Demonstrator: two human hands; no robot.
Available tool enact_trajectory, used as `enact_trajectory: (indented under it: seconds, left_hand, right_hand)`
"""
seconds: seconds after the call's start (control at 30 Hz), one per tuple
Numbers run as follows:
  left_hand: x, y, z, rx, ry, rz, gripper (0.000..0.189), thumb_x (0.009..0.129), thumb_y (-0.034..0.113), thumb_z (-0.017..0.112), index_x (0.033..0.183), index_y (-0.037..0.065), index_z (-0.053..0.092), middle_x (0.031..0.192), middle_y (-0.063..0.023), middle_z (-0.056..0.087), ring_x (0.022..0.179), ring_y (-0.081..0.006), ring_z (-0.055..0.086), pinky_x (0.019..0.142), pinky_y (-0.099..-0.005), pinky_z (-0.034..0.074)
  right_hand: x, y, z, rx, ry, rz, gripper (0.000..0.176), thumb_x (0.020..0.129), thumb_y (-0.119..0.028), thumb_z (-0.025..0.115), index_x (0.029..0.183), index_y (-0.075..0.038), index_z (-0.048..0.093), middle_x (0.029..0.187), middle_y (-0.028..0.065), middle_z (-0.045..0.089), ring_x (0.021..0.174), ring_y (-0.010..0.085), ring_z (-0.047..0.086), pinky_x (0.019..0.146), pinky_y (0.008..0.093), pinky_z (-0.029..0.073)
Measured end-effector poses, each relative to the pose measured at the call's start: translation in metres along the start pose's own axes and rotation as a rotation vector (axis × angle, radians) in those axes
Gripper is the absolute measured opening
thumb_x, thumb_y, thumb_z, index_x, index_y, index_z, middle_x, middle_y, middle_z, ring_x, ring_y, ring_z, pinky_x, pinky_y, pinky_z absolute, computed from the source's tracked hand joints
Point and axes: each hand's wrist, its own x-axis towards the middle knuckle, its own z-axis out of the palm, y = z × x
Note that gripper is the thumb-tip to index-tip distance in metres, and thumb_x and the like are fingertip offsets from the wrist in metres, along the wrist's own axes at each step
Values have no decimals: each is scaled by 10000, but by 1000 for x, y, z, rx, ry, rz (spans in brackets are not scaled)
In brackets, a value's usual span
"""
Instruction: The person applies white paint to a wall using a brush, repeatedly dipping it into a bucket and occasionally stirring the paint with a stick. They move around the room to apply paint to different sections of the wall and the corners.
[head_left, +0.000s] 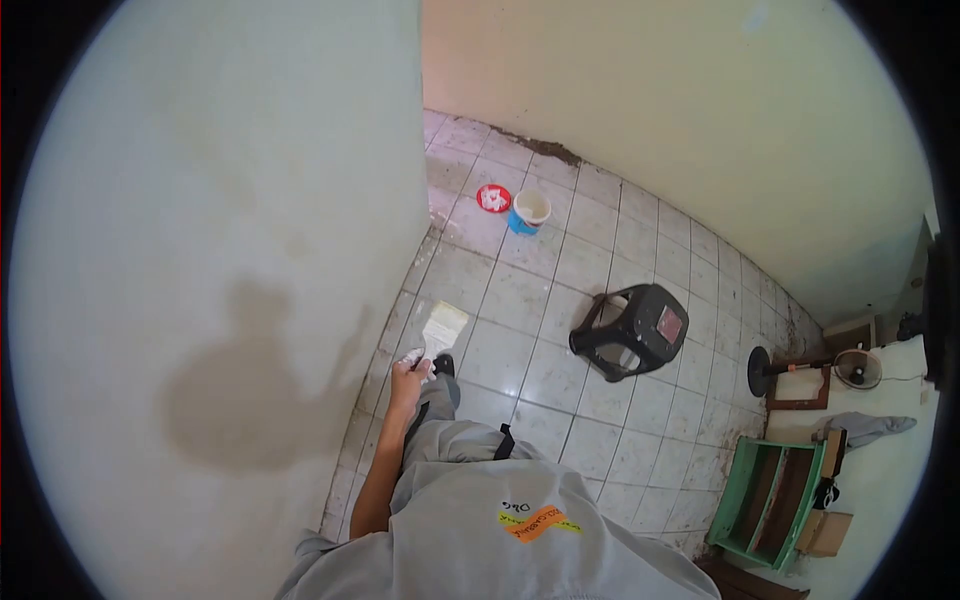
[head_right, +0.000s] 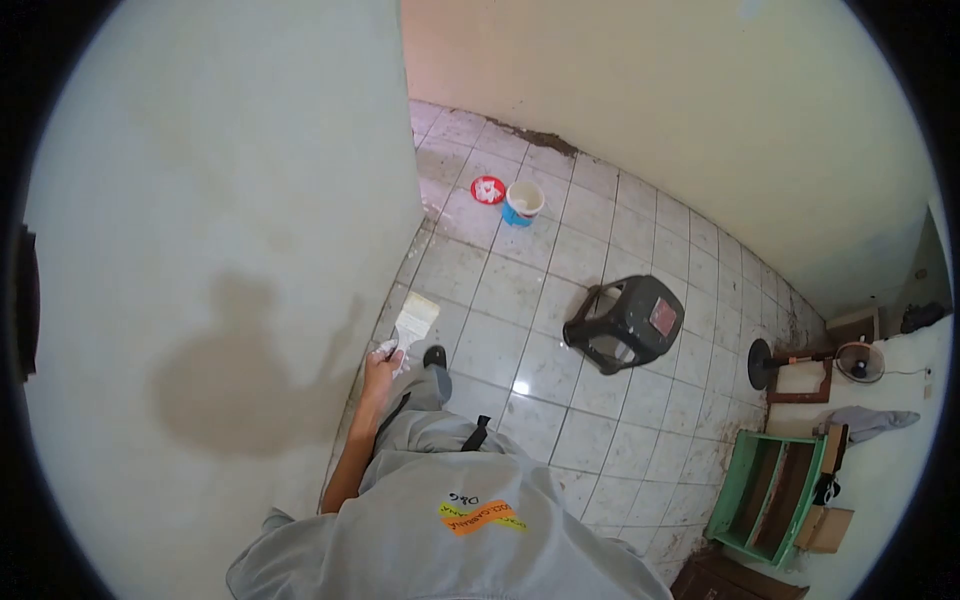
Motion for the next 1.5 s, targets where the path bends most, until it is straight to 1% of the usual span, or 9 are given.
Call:
enact_trajectory:
  seconds: [0.17, 0.3, 0.43, 0.53, 0.67, 1.0, 1.17, 1.4, 1.5]
  left_hand:
    - [114, 55, 22, 187, -114, 85, 247, 814, 44, 564, 1036, -63, 581, 714, -54, 594, 615, -111, 527, 545, -246, 414]
    - [173, 116, 74, 64, -114, 89, 216, 807, 29, 574, 999, -67, 593, 712, -40, 577, 625, -101, 511, 555, -244, 409]
    - [247, 138, 124, 55, -114, 87, 168, 814, 32, 571, 951, -61, 599, 713, -39, 580, 634, -96, 517, 556, -246, 409]
    - [289, 152, 168, 2, -64, 37, 142, 829, 47, 560, 922, -52, 603, 707, -40, 580, 619, -93, 522, 547, -247, 408]
    - [337, 183, 225, -251, -8, -159, 135, 849, 68, 540, 917, -33, 598, 693, -47, 580, 560, -116, 532, 514, -254, 418]
    - [468, 243, 265, -495, 169, -187, 145, 881, 91, 497, 931, -18, 578, 708, -72, 576, 528, -139, 529, 493, -263, 431]
    - [577, 268, 255, -721, 125, -260, 161, 904, 146, 466, 948, 11, 541, 738, -57, 553, 591, -152, 527, 532, -276, 439]
    - [712, 332, 236, -835, 87, -164, 137, 907, 154, 445, 955, 33, 487, 748, -60, 528, 620, -176, 519, 568, -299, 435]
    - [734, 353, 231, -921, 187, -221, 150, 911, 170, 433, 944, 32, 482, 746, -77, 525, 621, -189, 513, 575, -302, 433]
  right_hand:
    - [61, -149, 24, 35, 66, 205, 374, 810, -359, 619, 610, -48, 565, 533, 46, 547, 422, 132, 478, 399, 290, 379]
    - [157, -218, 59, 658, 184, 436, 400, 846, -379, 553, 591, -72, 512, 511, 40, 508, 429, 151, 474, 414, 290, 378]
    - [242, -266, 78, 865, 104, 517, 394, 862, -395, 494, 681, -51, 560, 616, 84, 555, 514, 185, 507, 498, 296, 421]
    - [307, -257, 82, 845, 97, 618, 368, 852, -361, 505, 748, -19, 590, 701, 110, 600, 584, 216, 556, 551, 332, 462]
    - [415, -139, 77, 633, 59, 583, 388, 840, -344, 497, 826, 27, 611, 776, 129, 636, 652, 249, 602, 598, 359, 495]
    - [658, -412, 140, 119, -513, 452, 465, 868, -371, 356, 854, 11, 621, 776, 129, 641, 594, 189, 588, 529, 310, 488]
    - [797, -526, 243, 43, -479, 284, 348, 866, -253, 356, 882, -14, 608, 784, 117, 637, 542, 187, 575, 485, 288, 488]
    - [870, -696, 421, 138, -556, 76, 234, 862, -227, 457, 997, -85, 585, 772, 68, 624, 587, 145, 584, 515, 261, 489]
    - [872, -787, 498, 83, -782, 149, 223, 849, -215, 472, 994, -86, 582, 772, 62, 627, 602, 134, 585, 522, 271, 485]
